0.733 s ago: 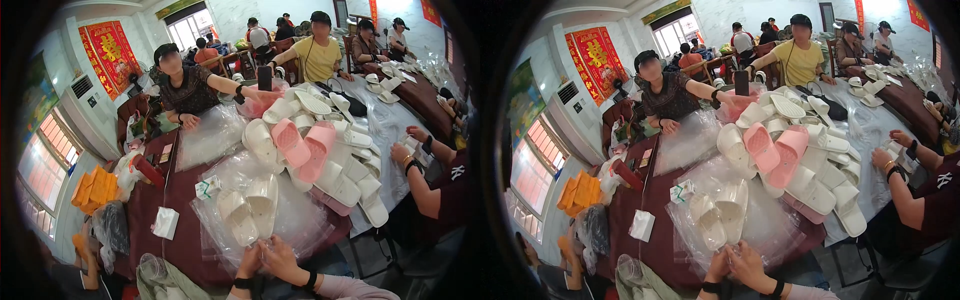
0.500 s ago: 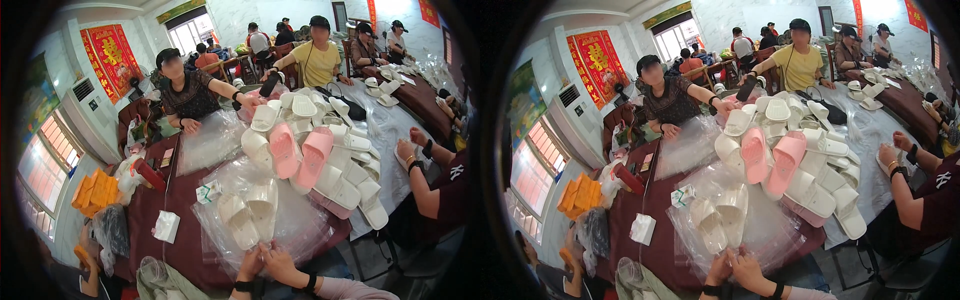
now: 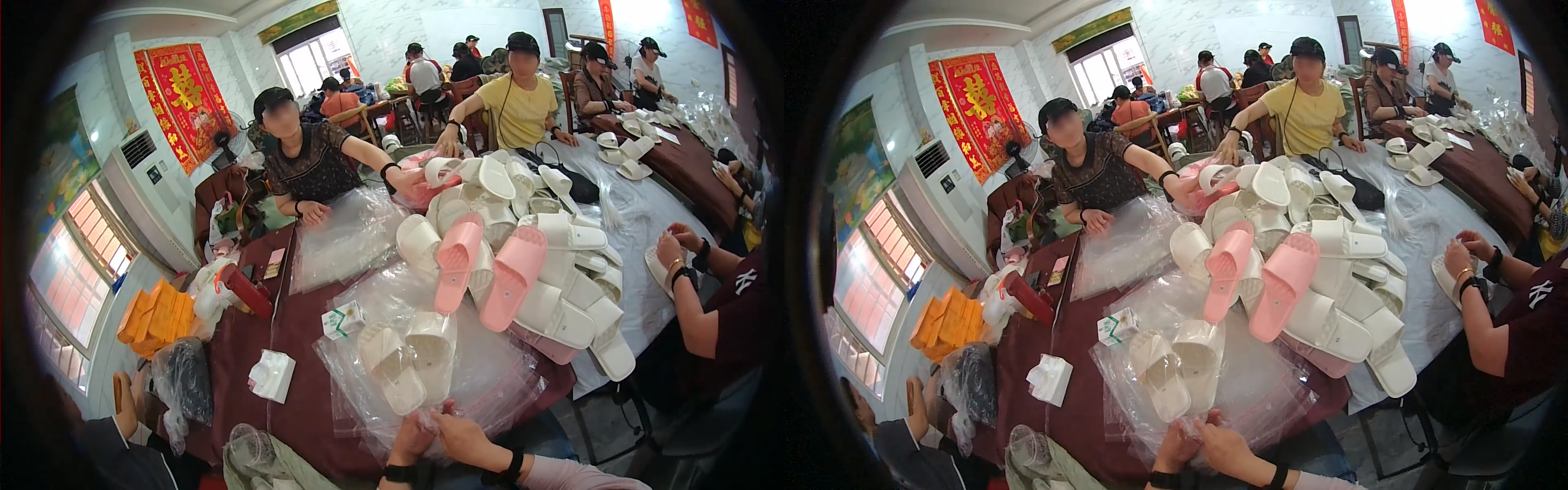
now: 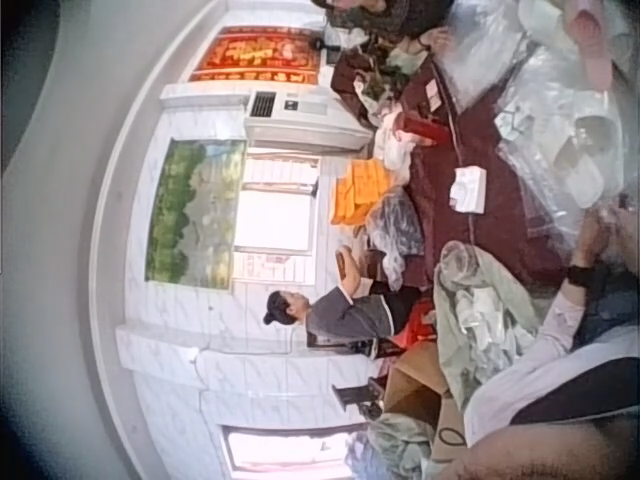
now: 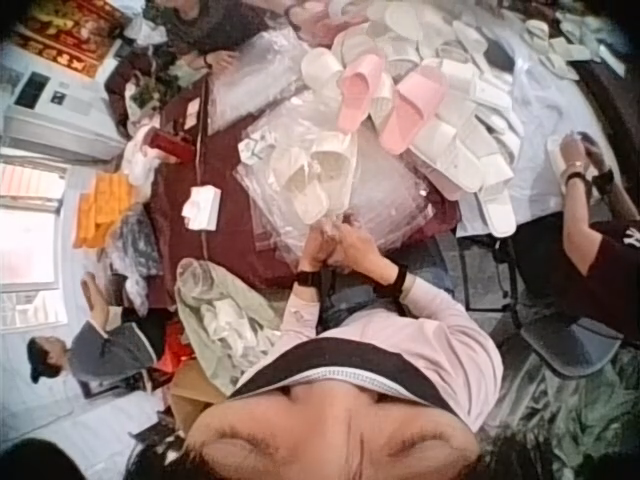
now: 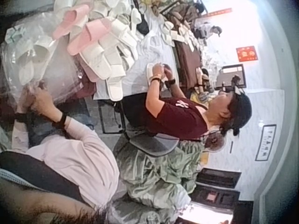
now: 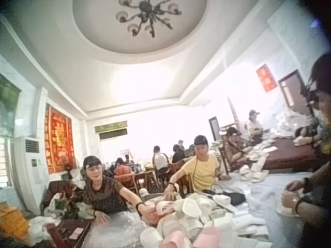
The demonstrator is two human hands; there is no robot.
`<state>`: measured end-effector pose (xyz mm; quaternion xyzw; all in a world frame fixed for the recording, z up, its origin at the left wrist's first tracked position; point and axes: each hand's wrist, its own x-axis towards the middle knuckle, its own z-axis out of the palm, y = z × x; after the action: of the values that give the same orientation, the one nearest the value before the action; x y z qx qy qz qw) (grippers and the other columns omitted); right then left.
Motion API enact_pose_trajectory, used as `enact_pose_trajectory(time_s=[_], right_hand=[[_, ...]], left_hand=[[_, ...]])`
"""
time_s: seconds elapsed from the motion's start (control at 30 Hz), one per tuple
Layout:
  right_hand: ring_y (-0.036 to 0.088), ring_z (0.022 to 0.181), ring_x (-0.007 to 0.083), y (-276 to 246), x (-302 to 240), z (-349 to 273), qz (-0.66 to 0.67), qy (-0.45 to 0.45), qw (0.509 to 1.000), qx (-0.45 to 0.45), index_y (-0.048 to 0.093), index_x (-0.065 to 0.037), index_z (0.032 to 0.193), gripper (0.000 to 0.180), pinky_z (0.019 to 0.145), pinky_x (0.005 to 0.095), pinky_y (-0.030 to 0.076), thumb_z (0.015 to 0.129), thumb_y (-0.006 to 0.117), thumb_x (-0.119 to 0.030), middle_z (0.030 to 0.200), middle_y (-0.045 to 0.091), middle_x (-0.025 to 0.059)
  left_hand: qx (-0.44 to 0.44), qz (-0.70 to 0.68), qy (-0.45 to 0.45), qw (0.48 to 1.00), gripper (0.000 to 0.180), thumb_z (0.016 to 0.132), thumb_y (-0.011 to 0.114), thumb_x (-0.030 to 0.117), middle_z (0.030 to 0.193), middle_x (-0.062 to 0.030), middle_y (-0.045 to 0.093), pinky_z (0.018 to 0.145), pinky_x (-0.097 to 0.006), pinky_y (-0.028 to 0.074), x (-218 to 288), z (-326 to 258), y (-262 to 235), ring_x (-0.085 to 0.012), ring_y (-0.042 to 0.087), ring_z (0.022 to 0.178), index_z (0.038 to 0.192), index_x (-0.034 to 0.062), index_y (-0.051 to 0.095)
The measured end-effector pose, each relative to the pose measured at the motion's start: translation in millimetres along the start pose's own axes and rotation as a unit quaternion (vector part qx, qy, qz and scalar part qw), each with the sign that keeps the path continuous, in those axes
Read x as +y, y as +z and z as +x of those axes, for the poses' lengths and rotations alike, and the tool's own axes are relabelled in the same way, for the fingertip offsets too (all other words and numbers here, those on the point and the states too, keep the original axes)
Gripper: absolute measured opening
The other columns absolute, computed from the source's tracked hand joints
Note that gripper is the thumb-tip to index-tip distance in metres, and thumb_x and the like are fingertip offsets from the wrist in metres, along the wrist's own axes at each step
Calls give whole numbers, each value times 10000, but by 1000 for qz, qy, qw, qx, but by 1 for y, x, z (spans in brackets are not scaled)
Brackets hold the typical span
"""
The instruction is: Inspecting and organizing manufactured slipper components at a production table.
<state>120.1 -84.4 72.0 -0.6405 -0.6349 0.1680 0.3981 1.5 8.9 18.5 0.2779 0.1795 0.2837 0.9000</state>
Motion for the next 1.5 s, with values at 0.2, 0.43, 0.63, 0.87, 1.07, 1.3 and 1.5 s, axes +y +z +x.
enact_pose_trajectory(time_s=[0.2, 0.43, 0.63, 0.87, 1.07, 1.3, 1.5], right_hand=[[582, 734, 192, 1, 36, 6, 199, -15, 980, -25, 557, -81, 1188, 343, 629, 303, 454, 846, 533, -73, 847, 606, 124], [482, 721, 83, -8, 42, 12, 437, 214, 854, -186, 583, -38, 1157, 316, 624, 219, 414, 853, 496, -34, 857, 536, -14], [496, 730, 74, -3, 42, 8, 555, 301, 753, -187, 585, -39, 1155, 292, 615, 204, 407, 879, 500, -79, 955, 555, -3], [548, 855, 111, -1, 37, -6, 647, 343, 671, -112, 470, -44, 1243, 354, 670, 249, 472, 890, 493, -53, 1041, 558, 40], [557, 890, 117, -9, 35, -8, 552, 330, 756, -121, 292, -96, 1346, 490, 681, 253, 503, 908, 509, -124, 1048, 553, 66], [510, 520, 88, -14, 13, 5, 392, 292, 853, -185, 292, -63, 1320, 601, 440, 217, 415, 861, 611, -285, 755, 583, 25], [457, 457, 84, -19, 2, 14, 274, 270, 909, -162, 550, -16, 996, 395, 408, 226, 353, 863, 589, -387, 604, 515, -11]], left_hand=[[-27, -72, 12, 997, 700, 864, 467, 452, 1272, -261, 450, 1017, -436, 338, 10, 0, 22, -364, 466, 1162, 1347, -22, 286], [35, 13, -26, 999, 592, 872, 492, 368, 1207, -249, 505, 935, -425, 418, 9, -5, 10, -339, 524, 1079, 1286, -37, 371], [64, 17, -19, 998, 446, 850, 551, 197, 1135, -206, 559, 901, -398, 448, 8, -4, 6, -286, 565, 1012, 1181, -86, 458], [57, 23, -36, 997, 367, 853, 543, 157, 1107, -178, 569, 915, -400, 440, 9, -3, 13, -268, 563, 1012, 1128, -82, 505], [77, 9, -12, 997, 345, 862, 538, 159, 1120, -159, 562, 920, -399, 432, 6, -2, 8, -261, 550, 1033, 1128, -59, 505], [43, -17, -48, 998, 302, 893, 516, 178, 1116, -140, 562, 934, -387, 410, 6, -2, 5, -254, 518, 1073, 1097, -44, 526], [31, 20, -10, 999, 319, 901, 510, 195, 1133, -149, 549, 951, -377, 401, 3, -2, -5, -254, 505, 1094, 1103, -52, 517]])
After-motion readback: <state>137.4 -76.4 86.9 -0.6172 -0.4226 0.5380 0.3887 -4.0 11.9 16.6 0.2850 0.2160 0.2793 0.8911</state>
